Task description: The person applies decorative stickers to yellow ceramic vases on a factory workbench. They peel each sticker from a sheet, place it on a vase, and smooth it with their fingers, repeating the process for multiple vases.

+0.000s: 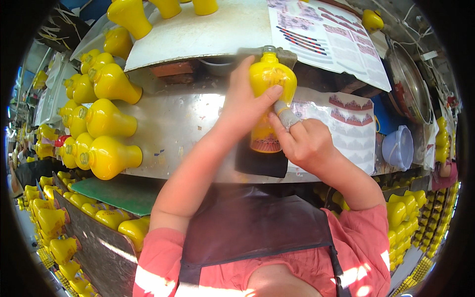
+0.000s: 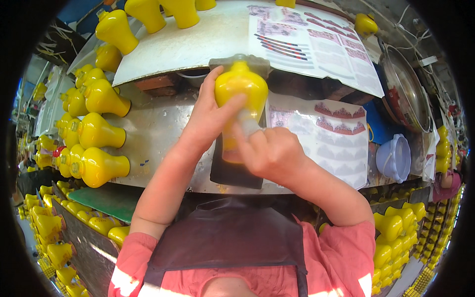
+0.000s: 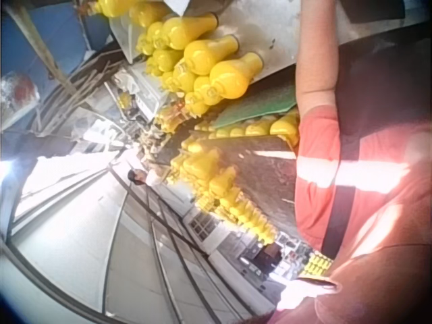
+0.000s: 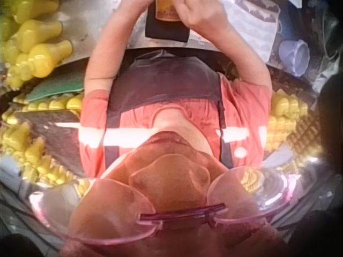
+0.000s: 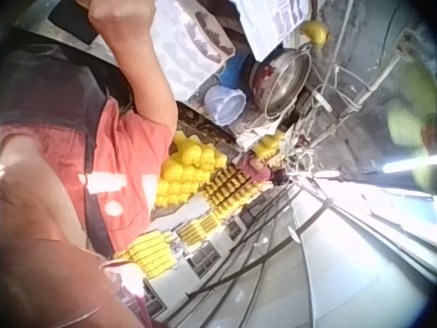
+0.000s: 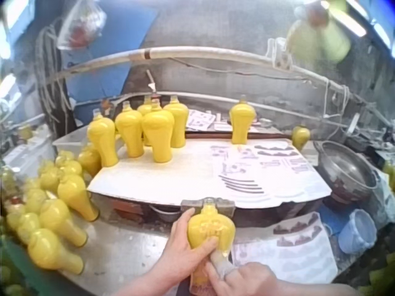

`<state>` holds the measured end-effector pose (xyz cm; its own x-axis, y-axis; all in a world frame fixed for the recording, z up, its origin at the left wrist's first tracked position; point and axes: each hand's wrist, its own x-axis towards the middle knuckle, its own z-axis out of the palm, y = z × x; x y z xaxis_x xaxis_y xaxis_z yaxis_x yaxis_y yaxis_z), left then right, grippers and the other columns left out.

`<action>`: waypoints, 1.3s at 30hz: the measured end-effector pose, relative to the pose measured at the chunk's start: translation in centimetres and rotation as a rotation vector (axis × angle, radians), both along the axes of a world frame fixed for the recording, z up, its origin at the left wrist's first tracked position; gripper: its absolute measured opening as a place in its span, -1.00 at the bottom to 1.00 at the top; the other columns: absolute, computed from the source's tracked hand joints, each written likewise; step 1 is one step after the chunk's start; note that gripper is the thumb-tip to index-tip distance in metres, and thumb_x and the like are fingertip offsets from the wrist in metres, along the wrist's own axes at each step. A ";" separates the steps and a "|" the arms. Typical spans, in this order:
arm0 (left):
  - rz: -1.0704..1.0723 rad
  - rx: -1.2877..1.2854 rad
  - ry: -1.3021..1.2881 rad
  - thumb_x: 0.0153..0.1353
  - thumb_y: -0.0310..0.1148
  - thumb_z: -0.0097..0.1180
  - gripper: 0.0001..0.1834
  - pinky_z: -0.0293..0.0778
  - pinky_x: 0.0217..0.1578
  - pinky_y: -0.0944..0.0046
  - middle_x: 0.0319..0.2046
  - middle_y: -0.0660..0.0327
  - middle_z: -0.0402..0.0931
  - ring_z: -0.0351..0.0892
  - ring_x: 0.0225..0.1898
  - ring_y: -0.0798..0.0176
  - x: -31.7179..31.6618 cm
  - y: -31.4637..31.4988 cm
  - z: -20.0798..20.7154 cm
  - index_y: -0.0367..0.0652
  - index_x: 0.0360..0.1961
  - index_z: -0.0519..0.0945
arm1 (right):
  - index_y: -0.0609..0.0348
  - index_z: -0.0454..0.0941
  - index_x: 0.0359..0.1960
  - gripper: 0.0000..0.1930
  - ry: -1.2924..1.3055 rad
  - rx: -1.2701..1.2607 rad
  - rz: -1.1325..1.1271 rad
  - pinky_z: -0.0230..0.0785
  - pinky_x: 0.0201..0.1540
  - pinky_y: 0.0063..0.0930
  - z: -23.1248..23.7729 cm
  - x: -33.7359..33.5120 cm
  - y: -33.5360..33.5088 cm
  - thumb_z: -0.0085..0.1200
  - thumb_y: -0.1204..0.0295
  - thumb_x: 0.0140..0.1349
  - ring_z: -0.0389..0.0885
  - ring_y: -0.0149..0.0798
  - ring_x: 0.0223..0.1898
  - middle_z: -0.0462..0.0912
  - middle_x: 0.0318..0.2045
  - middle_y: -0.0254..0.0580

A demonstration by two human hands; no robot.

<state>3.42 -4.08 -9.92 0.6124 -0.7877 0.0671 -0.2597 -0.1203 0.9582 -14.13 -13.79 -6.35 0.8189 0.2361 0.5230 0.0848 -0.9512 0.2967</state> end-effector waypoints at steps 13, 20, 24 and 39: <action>-0.059 -0.292 0.165 0.29 -0.06 0.29 0.14 0.08 0.49 0.03 0.49 -0.18 0.02 0.10 0.51 -0.10 -2.3 2.3 -2.3 -0.34 0.58 -0.20 | -0.20 0.66 0.17 -0.61 0.042 0.746 -0.117 0.46 -0.46 -0.23 1.8 2.1 -3.5 0.24 0.31 0.29 0.59 -0.03 -0.50 0.56 -0.35 -0.04; -0.035 -0.242 0.166 0.27 -0.01 0.32 0.20 0.08 0.49 0.02 0.50 -0.18 0.00 0.09 0.52 -0.11 -2.9 2.1 -3.5 -0.34 0.58 -0.24 | -0.37 0.57 0.28 -0.55 0.163 0.810 -0.124 0.55 -0.25 -0.12 1.1 4.5 -4.6 0.16 0.20 0.34 0.67 0.12 -0.30 0.56 -0.24 0.03; -0.038 -0.294 0.127 0.30 0.11 0.27 0.20 0.03 0.51 0.02 0.50 -0.17 -0.01 0.04 0.54 -0.09 -2.9 2.0 -3.5 -0.34 0.58 -0.24 | -0.33 0.54 0.32 -0.52 0.230 0.809 -0.137 0.54 -0.18 -0.14 1.7 4.5 -5.2 0.16 0.19 0.34 0.67 0.09 -0.25 0.58 -0.21 0.03; -0.099 -0.283 0.228 0.46 0.07 0.04 -0.05 0.18 0.42 0.05 0.51 0.04 0.03 0.22 0.39 0.08 -2.4 4.2 -5.2 0.01 0.64 -0.21 | 0.02 -0.02 0.62 0.07 0.282 1.364 -0.255 0.53 -0.01 -0.39 -1.9 0.5 -2.9 0.39 0.26 0.10 0.74 -0.22 -0.22 0.44 0.29 0.16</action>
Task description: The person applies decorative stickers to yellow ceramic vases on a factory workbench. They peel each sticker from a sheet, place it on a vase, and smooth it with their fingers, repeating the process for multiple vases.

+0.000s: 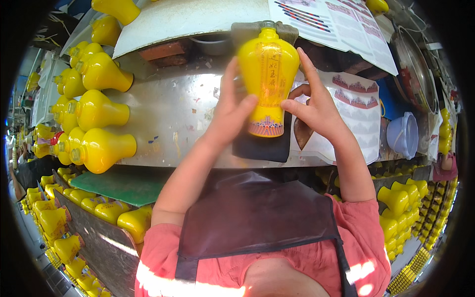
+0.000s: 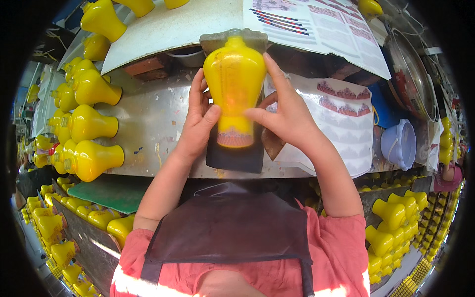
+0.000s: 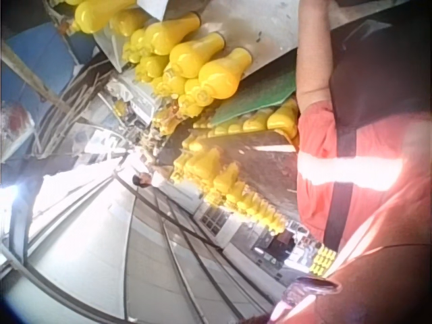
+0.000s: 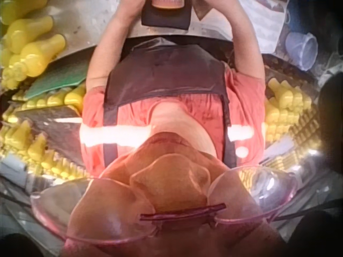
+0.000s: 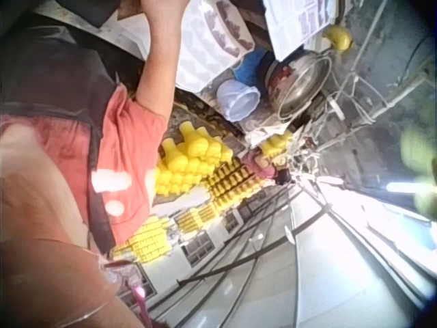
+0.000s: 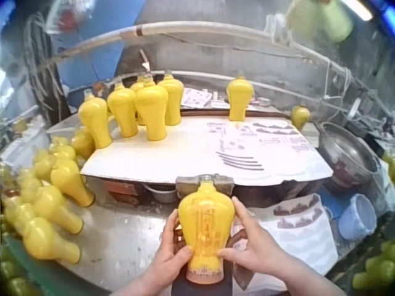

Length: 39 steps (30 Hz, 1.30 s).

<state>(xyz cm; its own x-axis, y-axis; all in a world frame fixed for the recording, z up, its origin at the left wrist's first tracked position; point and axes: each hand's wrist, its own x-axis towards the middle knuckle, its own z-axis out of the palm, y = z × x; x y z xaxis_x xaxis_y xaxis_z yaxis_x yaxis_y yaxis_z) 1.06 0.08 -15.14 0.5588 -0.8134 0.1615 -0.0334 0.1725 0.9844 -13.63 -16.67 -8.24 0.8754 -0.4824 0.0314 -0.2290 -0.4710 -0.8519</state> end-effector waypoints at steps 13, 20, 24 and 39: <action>0.174 0.034 -0.419 0.25 -0.07 0.26 -0.03 0.07 0.47 -0.13 0.48 -0.12 0.06 0.10 0.47 -0.19 0.6 -0.5 3.0 -0.16 0.56 0.04 | -0.12 0.29 0.52 -0.31 -0.129 0.058 -0.080 0.51 -0.22 -0.42 1.5 1.2 -0.1 0.18 0.32 0.33 0.62 -0.28 -0.37 0.61 -0.02 -0.01; 0.236 0.215 -1.001 0.28 -0.01 0.23 -0.23 0.11 0.42 -0.21 0.43 -0.18 0.10 0.14 0.40 -0.33 1.5 -2.3 4.9 -0.04 0.46 0.32 | -0.39 0.47 0.38 -0.46 -0.066 -0.505 0.014 0.54 -0.25 -0.14 2.8 2.5 -0.3 0.16 0.30 0.35 0.65 0.08 -0.33 0.55 -0.27 0.00; 0.264 0.180 -0.954 0.28 0.00 0.21 -0.19 0.14 0.41 -0.21 0.42 -0.18 0.13 0.15 0.38 -0.35 1.1 -2.6 4.5 -0.05 0.49 0.27 | -0.41 0.45 0.39 -0.45 0.004 -0.514 0.046 0.55 -0.23 -0.09 3.0 3.0 -0.3 0.15 0.27 0.34 0.66 0.14 -0.28 0.55 -0.26 0.03; 0.096 0.078 -0.133 0.29 -0.13 0.16 -0.08 0.45 0.24 0.00 0.41 -0.05 0.10 0.32 0.31 -0.05 0.6 0.1 0.3 -0.10 0.58 0.03 | 0.05 -0.08 0.64 -0.03 -0.045 0.211 -0.044 0.53 -0.12 -0.52 -0.9 -0.7 0.7 0.25 0.36 0.26 0.58 -0.49 -0.27 0.33 0.45 0.08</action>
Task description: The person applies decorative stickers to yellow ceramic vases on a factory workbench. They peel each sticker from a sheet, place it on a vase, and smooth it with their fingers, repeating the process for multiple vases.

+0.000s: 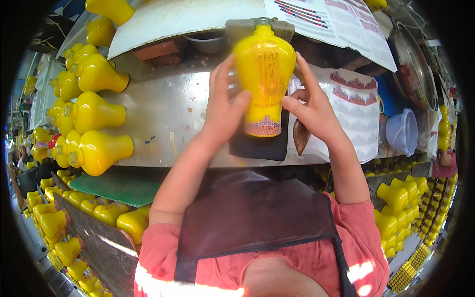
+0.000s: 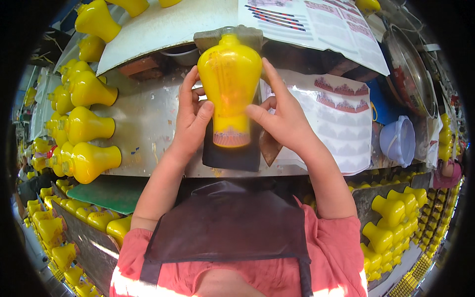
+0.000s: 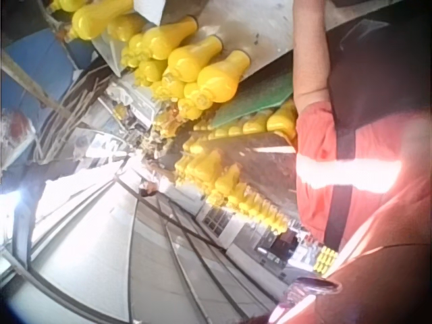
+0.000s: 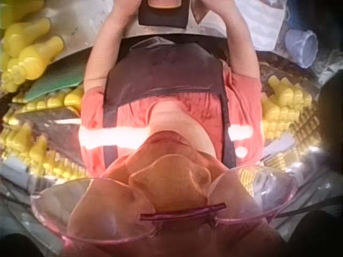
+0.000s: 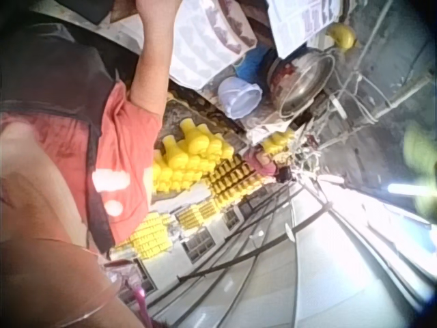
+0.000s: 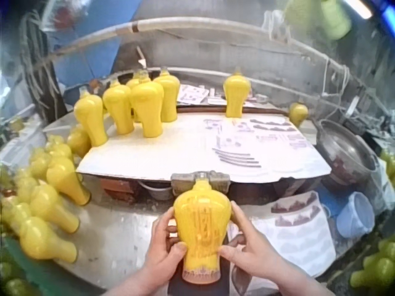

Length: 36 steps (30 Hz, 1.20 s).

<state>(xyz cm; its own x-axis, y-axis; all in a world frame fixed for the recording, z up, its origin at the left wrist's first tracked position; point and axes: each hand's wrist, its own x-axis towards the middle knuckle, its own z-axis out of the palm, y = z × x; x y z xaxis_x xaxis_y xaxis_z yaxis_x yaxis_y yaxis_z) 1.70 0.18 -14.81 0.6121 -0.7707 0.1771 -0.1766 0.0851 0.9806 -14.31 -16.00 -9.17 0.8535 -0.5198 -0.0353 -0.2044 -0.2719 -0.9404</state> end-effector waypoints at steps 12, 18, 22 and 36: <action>-0.006 -0.122 0.176 0.17 -0.30 0.41 0.02 0.50 0.26 -0.04 0.40 0.02 0.07 0.32 0.33 -0.02 -0.9 -0.6 0.7 -0.08 0.55 0.05 | 0.12 -0.15 0.64 0.01 0.046 -0.088 -0.078 0.50 -0.20 -0.51 0.2 0.9 2.1 0.26 0.34 0.26 0.60 -0.45 -0.34 0.55 0.12 -0.01; -0.037 -0.119 0.167 0.30 -0.20 0.28 -0.09 0.40 0.32 -0.02 0.43 0.02 0.09 0.25 0.38 0.01 -0.3 -0.3 0.6 -0.13 0.54 0.05 | 0.12 -0.09 0.62 -0.02 0.000 0.101 -0.073 0.51 -0.29 -0.51 0.2 0.5 1.2 0.27 0.27 0.27 0.66 -0.38 -0.41 0.44 0.37 0.21; -0.013 -0.122 0.078 0.36 -0.12 0.20 -0.12 0.35 0.33 0.03 0.43 0.01 0.10 0.22 0.39 0.02 -0.2 -0.6 0.4 -0.19 0.54 0.04 | 0.15 -0.07 0.61 -0.07 0.010 0.113 -0.075 0.52 -0.29 -0.51 0.0 0.4 1.3 0.23 0.29 0.31 0.66 -0.40 -0.40 0.43 0.38 0.24; 0.088 0.024 -0.764 0.21 -0.06 0.23 -0.25 0.08 0.44 -0.16 0.45 -0.10 0.08 0.08 0.41 -0.29 1.8 -2.2 2.1 0.00 0.43 0.39 | 0.21 -0.01 0.59 0.01 -0.013 -0.107 -0.103 0.56 -0.26 -0.45 -0.6 0.8 1.6 0.35 0.26 0.19 0.68 -0.32 -0.38 0.45 0.36 0.25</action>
